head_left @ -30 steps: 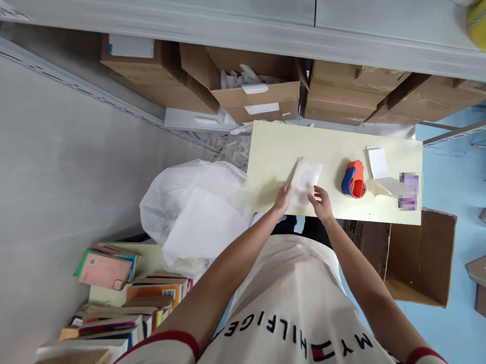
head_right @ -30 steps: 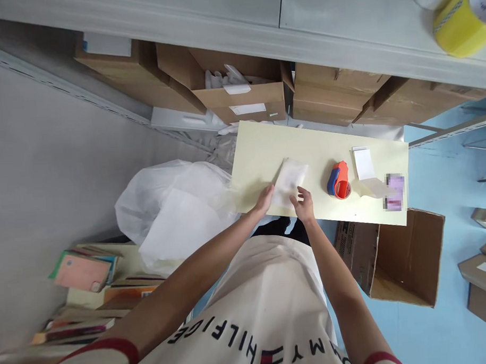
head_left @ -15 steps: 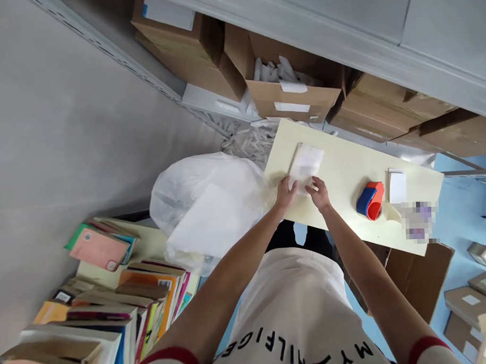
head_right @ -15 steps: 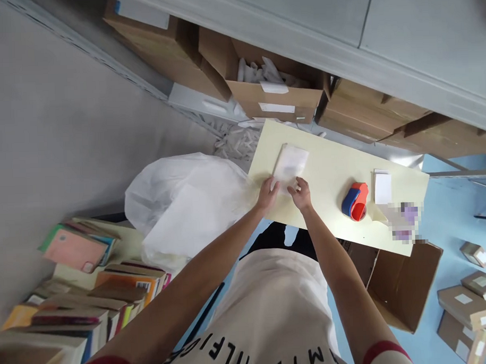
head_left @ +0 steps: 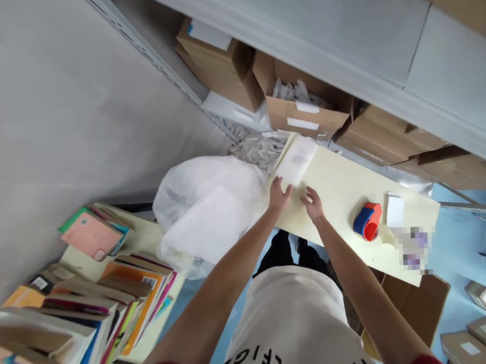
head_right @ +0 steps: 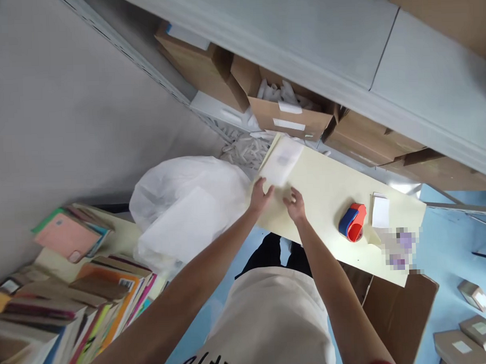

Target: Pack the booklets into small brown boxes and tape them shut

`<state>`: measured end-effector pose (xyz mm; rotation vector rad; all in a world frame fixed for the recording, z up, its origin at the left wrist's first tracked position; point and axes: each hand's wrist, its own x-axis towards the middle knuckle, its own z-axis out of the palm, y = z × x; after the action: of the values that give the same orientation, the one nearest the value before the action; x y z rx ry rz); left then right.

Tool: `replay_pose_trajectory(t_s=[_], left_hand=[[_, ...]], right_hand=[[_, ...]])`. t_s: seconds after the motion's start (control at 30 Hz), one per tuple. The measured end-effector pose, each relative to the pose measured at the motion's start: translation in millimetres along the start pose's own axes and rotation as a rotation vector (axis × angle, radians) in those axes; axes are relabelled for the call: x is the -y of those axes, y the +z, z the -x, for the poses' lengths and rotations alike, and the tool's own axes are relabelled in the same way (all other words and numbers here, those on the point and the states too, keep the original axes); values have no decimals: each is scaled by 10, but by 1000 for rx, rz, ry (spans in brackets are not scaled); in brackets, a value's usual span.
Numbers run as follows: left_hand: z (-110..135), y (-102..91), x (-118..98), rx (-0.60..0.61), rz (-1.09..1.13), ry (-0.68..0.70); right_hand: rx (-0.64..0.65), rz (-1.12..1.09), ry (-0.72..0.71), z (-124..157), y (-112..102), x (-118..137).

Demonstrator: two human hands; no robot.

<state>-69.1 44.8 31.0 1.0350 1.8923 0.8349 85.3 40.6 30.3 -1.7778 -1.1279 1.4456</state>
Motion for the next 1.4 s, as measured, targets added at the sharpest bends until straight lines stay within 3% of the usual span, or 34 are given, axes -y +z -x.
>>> replay_pose_trajectory(t_s=[0.13, 0.27, 0.47, 0.6, 0.8, 1.03, 1.2, 1.4], left_hand=[[680, -51, -69, 135, -14, -20], [1230, -147, -83, 208, 115, -73], [2028, -336, -28, 46, 202, -118], [2642, -597, 83, -85, 227, -132], [3591, -1181, 500, -361, 254, -219], [4655, -1655, 1065, -652, 321, -218], [5451, -2009, 1699, -802, 360, -233], [6313, -2387, 2421, -951, 458, -291]], right_hand=[[39, -29, 30, 716, -298, -180], [67, -66, 15, 1131, -525, -263], [218, -113, -140, 1367, -720, -185], [328, -112, -162, 1533, -676, -134], [587, -68, -231, 1942, -256, -29], [842, -37, -301, 2751, 547, 58], [986, -14, -324, 3591, 1183, -190], [1172, 68, -306, 4623, 1753, -599]])
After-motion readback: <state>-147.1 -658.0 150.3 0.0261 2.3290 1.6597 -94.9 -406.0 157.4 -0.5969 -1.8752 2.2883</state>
